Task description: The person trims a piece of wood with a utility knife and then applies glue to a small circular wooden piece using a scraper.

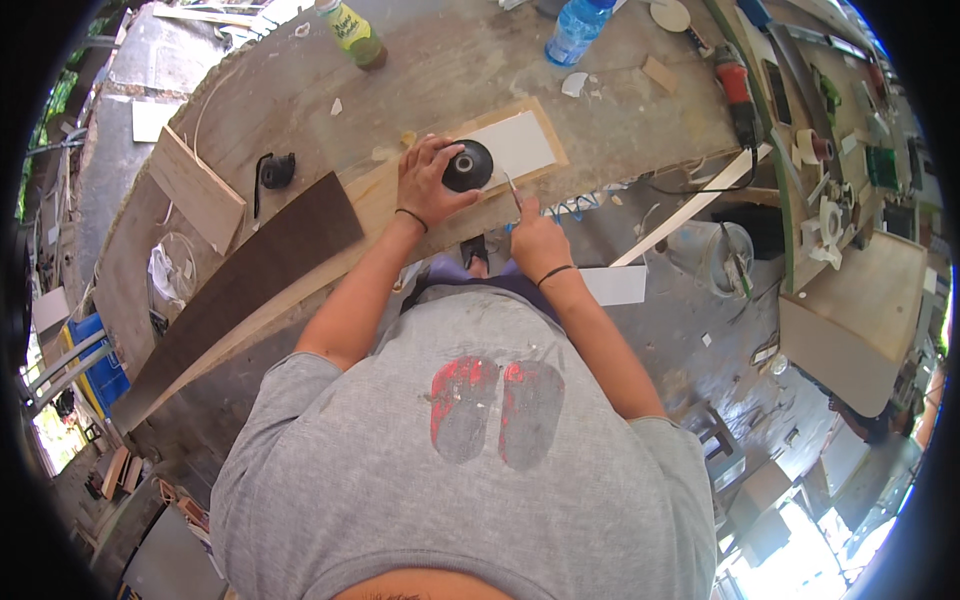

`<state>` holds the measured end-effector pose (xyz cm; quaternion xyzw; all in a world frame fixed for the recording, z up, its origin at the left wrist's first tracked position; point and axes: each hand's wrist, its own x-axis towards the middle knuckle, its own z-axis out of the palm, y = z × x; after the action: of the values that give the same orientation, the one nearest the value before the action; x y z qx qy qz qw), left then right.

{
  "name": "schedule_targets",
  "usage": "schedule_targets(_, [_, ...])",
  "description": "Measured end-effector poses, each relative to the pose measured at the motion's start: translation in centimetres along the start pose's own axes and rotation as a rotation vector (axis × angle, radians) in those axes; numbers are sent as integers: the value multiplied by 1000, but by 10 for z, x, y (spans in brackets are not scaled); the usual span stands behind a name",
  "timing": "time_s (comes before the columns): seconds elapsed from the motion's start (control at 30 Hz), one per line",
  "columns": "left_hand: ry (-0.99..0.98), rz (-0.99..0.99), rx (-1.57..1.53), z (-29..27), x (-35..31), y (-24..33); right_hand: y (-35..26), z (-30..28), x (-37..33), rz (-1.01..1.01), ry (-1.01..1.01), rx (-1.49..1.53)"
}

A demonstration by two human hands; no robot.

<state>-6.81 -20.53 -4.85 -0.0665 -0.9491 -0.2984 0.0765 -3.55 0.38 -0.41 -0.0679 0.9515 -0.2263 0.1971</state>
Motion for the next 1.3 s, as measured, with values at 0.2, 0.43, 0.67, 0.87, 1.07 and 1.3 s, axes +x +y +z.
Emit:
schedule_targets(0.2, [-14, -21, 9, 0, -1, 0, 0, 10, -8, 6, 41, -2])
schedule_targets(0.43, [-20, -36, 17, 0, -2, 2, 14, 29, -9, -43, 110, -10])
schedule_targets(0.67, [-16, -36, 3, 0, 1, 2, 23, 38, -10, -109, 169, -19])
schedule_targets(0.87, [9, -13, 5, -1, -1, 3, 20, 37, -11, -115, 148, 62])
schedule_targets(1.07, [118, -133, -87, -6, 15, -14, 32, 44, -8, -157, 197, 72])
schedule_targets(1.3, [492, -186, 261, -14, 16, -24, 18, 23, -10, -133, 134, 33])
